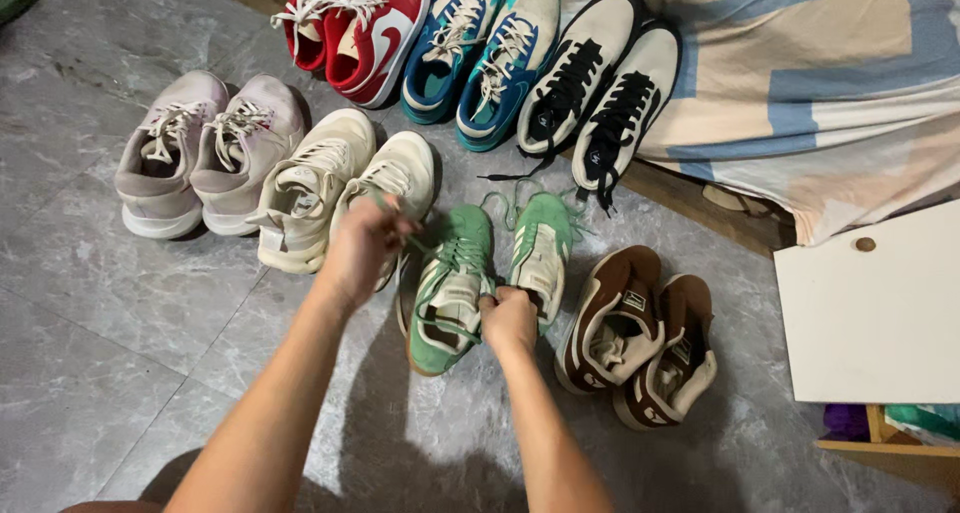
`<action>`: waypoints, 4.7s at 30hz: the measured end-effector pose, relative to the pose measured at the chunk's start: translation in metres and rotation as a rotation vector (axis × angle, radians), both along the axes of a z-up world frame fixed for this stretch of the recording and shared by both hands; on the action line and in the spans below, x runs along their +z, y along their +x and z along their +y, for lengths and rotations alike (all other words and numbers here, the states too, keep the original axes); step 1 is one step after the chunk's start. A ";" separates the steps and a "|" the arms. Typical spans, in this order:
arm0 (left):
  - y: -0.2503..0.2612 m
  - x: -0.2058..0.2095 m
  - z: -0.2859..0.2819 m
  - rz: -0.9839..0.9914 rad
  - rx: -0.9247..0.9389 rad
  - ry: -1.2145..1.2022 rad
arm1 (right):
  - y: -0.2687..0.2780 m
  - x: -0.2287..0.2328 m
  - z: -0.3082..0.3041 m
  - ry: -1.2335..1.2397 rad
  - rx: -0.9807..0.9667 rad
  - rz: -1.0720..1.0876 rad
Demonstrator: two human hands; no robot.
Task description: The person unlaces a pair of brown sneakers and then proceeds to lace a pair of green sneakers. The shoes are arranged on a tiled floor next to a bed.
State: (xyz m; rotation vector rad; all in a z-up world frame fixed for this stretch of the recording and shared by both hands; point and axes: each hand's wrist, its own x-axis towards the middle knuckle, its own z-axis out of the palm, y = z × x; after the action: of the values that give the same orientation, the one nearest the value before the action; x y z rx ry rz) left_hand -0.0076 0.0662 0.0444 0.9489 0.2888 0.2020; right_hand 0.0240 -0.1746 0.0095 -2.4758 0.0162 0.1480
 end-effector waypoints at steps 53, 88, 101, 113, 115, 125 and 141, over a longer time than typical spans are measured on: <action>0.012 -0.079 -0.119 0.076 0.165 0.965 | 0.003 0.000 -0.015 0.228 0.164 0.112; 0.005 -0.002 -0.099 0.158 -0.132 1.764 | -0.001 -0.014 -0.003 0.074 0.113 -0.004; 0.025 -0.073 -0.082 0.327 0.007 0.782 | -0.006 -0.013 0.008 0.102 0.052 -0.081; 0.015 -0.001 -0.063 0.515 -0.410 1.504 | -0.008 -0.026 0.006 0.244 0.060 -0.167; 0.008 0.015 -0.070 0.457 -0.438 1.637 | -0.006 -0.029 0.006 0.249 0.069 -0.200; 0.035 -0.038 -0.059 0.144 0.032 1.047 | -0.007 -0.024 0.007 0.277 0.028 -0.212; -0.003 0.027 -0.085 0.183 0.080 2.047 | -0.009 -0.022 0.009 0.265 0.034 -0.239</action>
State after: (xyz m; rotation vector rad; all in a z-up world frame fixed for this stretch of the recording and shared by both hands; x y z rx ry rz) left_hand -0.0102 -0.0190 0.0719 2.9922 0.2151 0.4945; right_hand 0.0146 -0.1660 -0.0128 -2.2147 -0.1385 -0.1248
